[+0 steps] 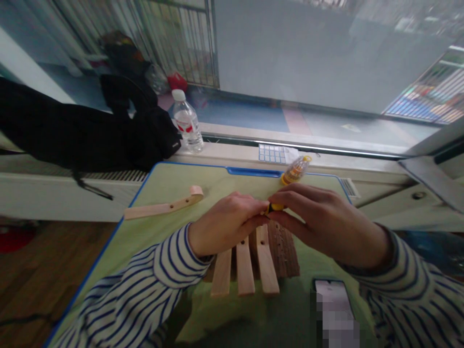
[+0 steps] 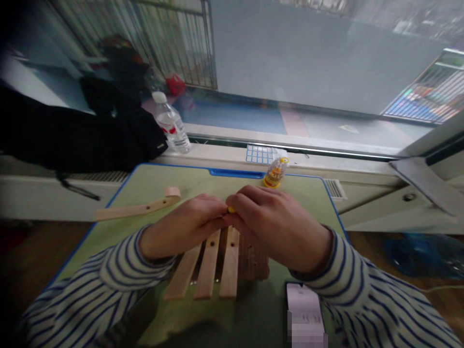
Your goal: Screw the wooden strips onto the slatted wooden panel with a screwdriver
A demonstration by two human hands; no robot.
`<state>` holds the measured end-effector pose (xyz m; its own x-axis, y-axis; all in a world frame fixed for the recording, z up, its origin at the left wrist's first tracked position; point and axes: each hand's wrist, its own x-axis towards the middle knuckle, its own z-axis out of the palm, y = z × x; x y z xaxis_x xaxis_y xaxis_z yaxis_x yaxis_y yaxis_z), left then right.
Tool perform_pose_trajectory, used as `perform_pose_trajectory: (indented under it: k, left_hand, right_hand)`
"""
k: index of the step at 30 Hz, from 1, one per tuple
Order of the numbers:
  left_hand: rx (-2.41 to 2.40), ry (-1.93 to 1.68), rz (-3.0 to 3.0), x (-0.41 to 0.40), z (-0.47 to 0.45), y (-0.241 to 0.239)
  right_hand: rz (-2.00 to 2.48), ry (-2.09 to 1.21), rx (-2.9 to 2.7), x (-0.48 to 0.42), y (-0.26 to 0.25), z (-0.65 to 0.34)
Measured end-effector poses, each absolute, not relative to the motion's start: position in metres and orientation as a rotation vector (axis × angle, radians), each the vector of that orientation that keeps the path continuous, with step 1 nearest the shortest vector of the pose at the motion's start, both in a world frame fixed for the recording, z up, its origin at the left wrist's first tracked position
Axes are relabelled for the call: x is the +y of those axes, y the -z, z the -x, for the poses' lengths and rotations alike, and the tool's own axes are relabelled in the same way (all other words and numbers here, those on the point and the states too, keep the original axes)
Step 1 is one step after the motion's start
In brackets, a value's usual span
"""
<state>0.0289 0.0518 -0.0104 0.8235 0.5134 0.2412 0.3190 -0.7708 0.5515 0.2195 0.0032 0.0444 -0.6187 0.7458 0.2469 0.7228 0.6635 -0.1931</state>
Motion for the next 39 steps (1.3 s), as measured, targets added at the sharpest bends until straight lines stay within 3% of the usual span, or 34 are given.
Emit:
perform_pose_trajectory:
  k: [11,24,39]
  left_hand:
    - [0.707,-0.651,-2.512,0.05,-0.029,0.016]
    - [0.667,-0.553,-2.528,0.051,-0.028,0.013]
    - [0.602,-0.528,-2.519,0.051,-0.029,0.012]
  right_hand:
    - [1.162,-0.08,-2.563,0.001,-0.042,-0.217]
    - [1.102,-0.205,-2.633,0.001,-0.048,-0.221]
    - [1.179,-0.073,-2.519,0.001,-0.035,-0.219]
